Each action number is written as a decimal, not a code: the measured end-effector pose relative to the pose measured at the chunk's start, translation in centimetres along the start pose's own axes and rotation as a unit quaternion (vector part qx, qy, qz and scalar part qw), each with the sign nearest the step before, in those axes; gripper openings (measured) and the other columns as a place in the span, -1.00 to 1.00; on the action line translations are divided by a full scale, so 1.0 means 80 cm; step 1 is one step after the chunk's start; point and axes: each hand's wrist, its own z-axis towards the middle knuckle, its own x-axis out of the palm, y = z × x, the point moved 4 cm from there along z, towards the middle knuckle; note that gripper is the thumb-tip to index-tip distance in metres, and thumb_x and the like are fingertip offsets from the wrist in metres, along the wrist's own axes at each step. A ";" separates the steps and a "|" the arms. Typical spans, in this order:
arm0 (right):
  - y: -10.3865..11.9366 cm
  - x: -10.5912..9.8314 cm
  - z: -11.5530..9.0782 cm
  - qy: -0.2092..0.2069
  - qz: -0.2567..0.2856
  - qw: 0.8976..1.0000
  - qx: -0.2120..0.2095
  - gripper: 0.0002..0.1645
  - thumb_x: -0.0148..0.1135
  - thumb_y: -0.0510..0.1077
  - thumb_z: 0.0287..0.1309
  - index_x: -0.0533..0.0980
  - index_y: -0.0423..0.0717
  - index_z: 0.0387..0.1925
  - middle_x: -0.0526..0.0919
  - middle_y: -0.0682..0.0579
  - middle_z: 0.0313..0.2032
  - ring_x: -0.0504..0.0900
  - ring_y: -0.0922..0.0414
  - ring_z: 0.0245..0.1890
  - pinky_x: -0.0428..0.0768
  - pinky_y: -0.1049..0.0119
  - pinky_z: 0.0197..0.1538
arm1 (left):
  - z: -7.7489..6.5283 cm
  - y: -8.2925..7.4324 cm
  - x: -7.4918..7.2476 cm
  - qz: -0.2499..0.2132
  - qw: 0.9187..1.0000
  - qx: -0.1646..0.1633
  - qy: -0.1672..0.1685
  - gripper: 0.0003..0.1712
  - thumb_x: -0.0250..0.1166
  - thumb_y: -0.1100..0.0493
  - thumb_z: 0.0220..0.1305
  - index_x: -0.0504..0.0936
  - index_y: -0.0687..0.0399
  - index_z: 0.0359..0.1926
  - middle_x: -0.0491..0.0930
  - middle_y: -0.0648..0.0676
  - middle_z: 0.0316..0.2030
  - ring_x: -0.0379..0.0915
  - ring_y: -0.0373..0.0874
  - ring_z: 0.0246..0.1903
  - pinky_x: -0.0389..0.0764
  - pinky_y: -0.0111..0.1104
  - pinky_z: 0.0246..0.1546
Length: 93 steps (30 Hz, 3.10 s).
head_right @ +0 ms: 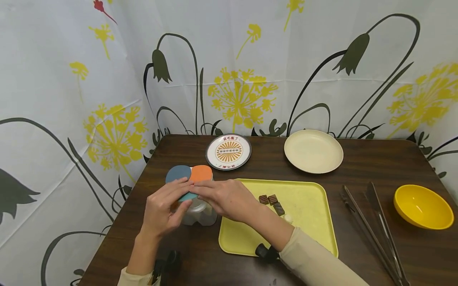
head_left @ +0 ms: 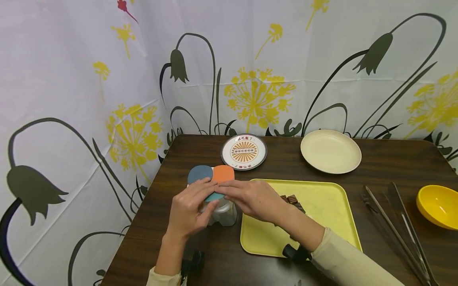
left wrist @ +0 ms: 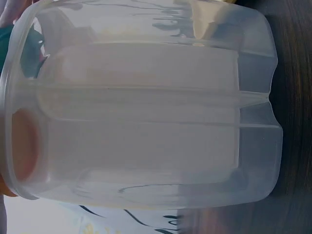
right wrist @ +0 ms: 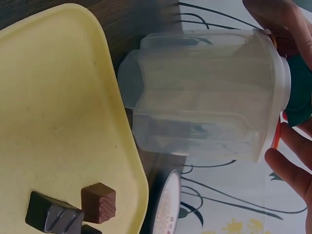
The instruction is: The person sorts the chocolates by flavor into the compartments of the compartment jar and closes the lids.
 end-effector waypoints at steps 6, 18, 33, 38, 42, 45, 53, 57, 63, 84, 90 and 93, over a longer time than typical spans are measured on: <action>-0.005 0.003 -0.006 0.010 0.024 1.000 -0.002 -0.50 0.04 -0.09 0.44 0.38 0.06 0.36 0.52 0.20 0.21 0.37 0.33 -0.61 0.44 0.50 -0.48 | -0.003 0.003 0.002 -0.030 0.999 -0.023 0.018 -0.52 0.09 -0.11 0.39 0.70 0.15 -0.01 0.68 0.10 -0.02 0.60 0.01 0.02 0.55 0.01 0.04; -0.017 -0.005 -0.006 0.020 0.096 0.993 0.062 -0.47 0.04 -0.14 0.43 0.34 0.06 0.39 0.48 0.17 0.26 0.32 0.35 -0.65 0.41 0.47 -0.45 | 0.000 0.005 0.002 -0.044 0.999 -0.028 -0.007 -0.58 -0.01 0.07 0.47 0.66 0.17 0.08 0.69 0.10 -0.03 0.64 -0.02 -0.06 0.61 0.06 -0.09; -0.019 -0.004 -0.012 0.026 0.118 0.988 0.094 -0.37 0.06 -0.19 0.40 0.25 0.08 0.46 0.37 0.10 0.36 0.55 0.28 -0.32 0.55 0.35 -0.17 | 0.000 0.008 0.005 -0.035 0.998 -0.055 -0.021 -0.66 0.09 0.21 0.41 0.64 0.16 0.10 0.72 0.08 -0.12 0.69 -0.08 -0.18 0.62 -0.07 -0.07; -0.018 -0.005 -0.014 0.038 0.127 0.986 0.106 -0.34 0.00 -0.26 0.41 0.21 0.12 0.47 0.35 0.13 0.37 0.55 0.27 -0.22 0.55 0.34 -0.10 | -0.001 0.008 0.006 -0.036 0.997 -0.060 -0.021 -0.67 0.08 0.19 0.43 0.64 0.16 0.08 0.72 0.08 -0.13 0.69 -0.08 -0.19 0.62 -0.07 -0.07; -0.017 -0.004 -0.015 0.053 0.134 0.983 0.116 -0.34 -0.03 -0.24 0.43 0.18 0.15 0.49 0.30 0.14 0.40 0.56 0.25 -0.15 0.55 0.32 -0.11 | -0.002 0.009 0.005 -0.032 0.997 -0.064 -0.021 -0.68 0.08 0.17 0.44 0.65 0.18 0.06 0.72 0.08 -0.14 0.68 -0.09 -0.20 0.62 -0.08 -0.07; -0.017 -0.003 -0.016 0.062 0.140 0.981 0.121 -0.33 -0.06 -0.24 0.44 0.15 0.17 0.50 0.27 0.16 0.41 0.56 0.21 0.04 0.56 0.27 -0.01 | -0.004 0.009 0.006 -0.030 0.997 -0.065 -0.020 -0.67 0.09 0.16 0.44 0.65 0.19 0.06 0.72 0.08 -0.13 0.68 -0.09 -0.20 0.62 -0.08 -0.06; -0.017 -0.007 -0.017 0.048 0.153 0.980 0.114 -0.34 -0.03 -0.26 0.43 0.19 0.14 0.48 0.30 0.20 0.39 0.50 0.25 0.11 0.53 0.28 0.02 | -0.002 0.010 0.006 -0.036 0.997 -0.065 -0.028 -0.67 0.09 0.15 0.45 0.66 0.17 0.06 0.71 0.08 -0.10 0.68 -0.06 -0.16 0.61 -0.09 -0.05; -0.016 -0.011 -0.018 0.042 0.151 0.982 0.105 -0.36 0.02 -0.27 0.41 0.24 0.08 0.46 0.32 0.18 0.38 0.52 0.25 0.05 0.51 0.31 -0.06 | 0.000 0.009 0.006 -0.039 0.997 -0.068 -0.029 -0.67 0.09 0.16 0.44 0.67 0.19 0.05 0.71 0.08 -0.09 0.67 -0.04 -0.13 0.61 -0.10 -0.04; -0.015 -0.021 -0.028 0.039 0.143 0.982 0.117 -0.41 0.07 -0.22 0.40 0.32 0.04 0.42 0.36 0.19 0.36 0.53 0.28 0.08 0.55 0.32 -0.07 | 0.000 0.008 0.005 -0.044 0.996 -0.070 -0.035 -0.67 0.08 0.14 0.46 0.68 0.18 0.02 0.72 0.07 -0.11 0.68 -0.05 -0.17 0.63 -0.10 -0.07; -0.039 -0.088 -0.158 -0.022 0.001 0.956 0.292 -0.42 0.30 -0.11 0.25 0.47 0.09 0.31 0.50 0.08 0.26 0.59 0.08 0.10 0.59 0.08 -0.09 | 0.000 0.008 0.007 -0.049 0.995 -0.083 -0.033 -0.67 0.07 0.17 0.45 0.68 0.20 0.04 0.71 0.09 -0.11 0.68 -0.04 -0.16 0.64 -0.13 -0.10; -0.048 -0.110 -0.219 -0.053 -0.042 0.932 0.357 -0.41 0.31 -0.16 0.23 0.47 0.00 0.30 0.52 -0.07 0.23 0.54 -0.16 0.13 0.53 -0.14 -0.07 | 0.000 0.010 0.006 -0.046 0.995 -0.083 -0.035 -0.68 0.10 0.18 0.42 0.68 0.18 0.04 0.71 0.08 -0.08 0.67 -0.04 -0.14 0.61 -0.07 -0.05; -0.052 -0.119 -0.249 -0.082 -0.071 0.922 0.373 -0.39 0.36 -0.22 0.16 0.49 -0.04 0.27 0.54 -0.09 0.20 0.56 -0.21 0.08 0.50 -0.15 -0.10 | 0.000 0.010 0.006 -0.049 0.995 -0.084 -0.034 -0.68 0.10 0.18 0.42 0.68 0.16 0.04 0.71 0.06 -0.08 0.67 -0.06 -0.14 0.61 -0.08 -0.05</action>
